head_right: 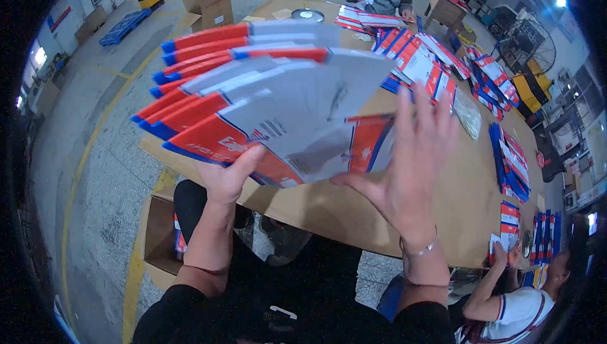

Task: The recorder is folding and counting packages of yeast at a packaging station.

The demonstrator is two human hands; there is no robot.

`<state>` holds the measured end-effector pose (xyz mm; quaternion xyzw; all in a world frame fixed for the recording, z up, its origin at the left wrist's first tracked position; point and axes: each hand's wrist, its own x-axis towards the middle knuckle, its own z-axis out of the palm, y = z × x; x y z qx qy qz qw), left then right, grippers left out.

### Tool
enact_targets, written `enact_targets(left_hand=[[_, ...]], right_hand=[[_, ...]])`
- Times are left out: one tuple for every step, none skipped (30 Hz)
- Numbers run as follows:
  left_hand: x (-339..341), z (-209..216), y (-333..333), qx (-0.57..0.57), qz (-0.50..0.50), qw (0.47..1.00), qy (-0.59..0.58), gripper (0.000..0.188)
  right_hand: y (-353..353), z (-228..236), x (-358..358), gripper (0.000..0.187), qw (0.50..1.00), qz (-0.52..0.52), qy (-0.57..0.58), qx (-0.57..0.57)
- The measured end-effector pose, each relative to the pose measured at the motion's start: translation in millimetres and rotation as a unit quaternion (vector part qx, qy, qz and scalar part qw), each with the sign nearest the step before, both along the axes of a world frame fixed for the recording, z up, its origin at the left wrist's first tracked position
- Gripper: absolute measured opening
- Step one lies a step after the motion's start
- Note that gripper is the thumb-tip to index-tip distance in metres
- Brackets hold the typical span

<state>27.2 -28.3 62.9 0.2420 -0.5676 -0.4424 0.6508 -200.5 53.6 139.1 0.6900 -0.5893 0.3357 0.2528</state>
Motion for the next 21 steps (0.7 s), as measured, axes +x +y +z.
enact_targets(left_hand=[[-0.7, -7.0, -2.5, -0.02, -0.014, 0.998, -0.051, 0.058], [-2.5, -17.0, -6.4, -0.04, -0.026, 0.994, -0.102, 0.062], [-2.0, -42.9, -16.0, -0.064, -0.042, 0.994, -0.082, 0.086], [3.4, -50.9, -25.1, -0.1, -0.059, 0.976, -0.182, 0.095], [2.5, -64.7, -26.2, -0.032, -0.121, 0.985, -0.117, 0.093], [-1.5, -77.1, -24.8, 0.037, -0.183, 0.981, -0.049, 0.091], [-6.6, -81.2, -22.9, 0.039, -0.181, 0.982, -0.049, 0.091], [-12.4, -84.1, -20.5, 0.093, -0.19, 0.976, -0.058, 0.088], [-18.0, -82.0, -17.8, 0.148, -0.203, 0.966, -0.066, 0.084], [-21.8, -78.9, -16.6, 0.15, -0.206, 0.965, -0.065, 0.084], [-25.2, -74.6, -16.2, 0.136, -0.181, 0.972, -0.068, 0.08], [-25.6, -65.2, -15.2, 0.122, -0.15, 0.978, -0.073, 0.076], [-24.6, -54.5, -10.7, 0.118, -0.129, 0.981, -0.084, 0.07], [-24.3, -58.0, -13.5, 0.119, -0.128, 0.981, -0.083, 0.07], [-18.3, -62.4, -13.5, 0.117, -0.122, 0.982, -0.081, 0.07], [-15.8, -68.7, -13.7, 0.113, -0.12, 0.983, -0.079, 0.069], [-15.5, -84.0, -15.1, 0.117, -0.12, 0.983, -0.079, 0.069], [-20.1, -104.2, -22.7, 0.185, -0.153, 0.965, -0.104, 0.069], [-22.0, -111.6, -25.9, 0.251, -0.179, 0.942, -0.131, 0.07], [-24.3, -118.5, -26.6, 0.247, -0.178, 0.944, -0.131, 0.07], [-28.3, -117.7, -26.0, 0.209, -0.174, 0.957, -0.1, 0.071]], right_hand=[[-6.0, -1.2, -1.9, 0.082, 1.0, -0.003, 0.03, 0.008], [-7.9, -4.1, -4.2, 0.082, 0.999, -0.008, 0.03, 0.008], [-13.2, -9.2, -2.1, 0.076, 0.994, 0.025, 0.038, 0.097], [-17.0, -14.2, -2.0, 0.07, 0.98, 0.051, 0.049, 0.185], [-18.8, -21.3, 1.9, 0.07, 0.98, 0.055, 0.047, 0.183], [-17.6, -29.9, 6.3, 0.063, 0.957, 0.048, -0.058, 0.28], [-16.4, -35.6, 8.7, 0.055, 0.913, 0.04, -0.161, 0.372], [-18.2, -40.7, 8.6, 0.055, 0.913, 0.042, -0.16, 0.374], [-20.3, -46.2, 6.8, 0.051, 0.919, 0.059, -0.192, 0.339], [-21.7, -48.0, 5.8, 0.047, 0.923, 0.076, -0.223, 0.304], [-22.8, -45.9, 5.0, 0.047, 0.923, 0.072, -0.222, 0.305], [-28.4, -42.1, 5.1, 0.042, 0.926, 0.093, -0.228, 0.285], [-33.5, -38.7, 4.8, 0.038, 0.928, 0.114, -0.235, 0.265], [-38.3, -35.7, 4.2, 0.038, 0.928, 0.115, -0.235, 0.267], [-39.3, -31.0, 7.7, 0.039, 0.925, 0.122, -0.223, 0.281], [-37.7, -28.9, 9.3, 0.039, 0.924, 0.125, -0.211, 0.294], [-36.5, -33.4, 10.5, 0.039, 0.922, 0.124, -0.212, 0.297], [-37.7, -39.5, 9.3, 0.041, 0.941, 0.084, -0.16, 0.287], [-39.7, -45.2, 8.3, 0.043, 0.955, 0.048, -0.108, 0.273], [-41.1, -46.3, 7.8, 0.043, 0.956, 0.049, -0.107, 0.269], [-45.3, -48.1, 5.9, 0.045, 0.956, 0.054, -0.098, 0.271]])
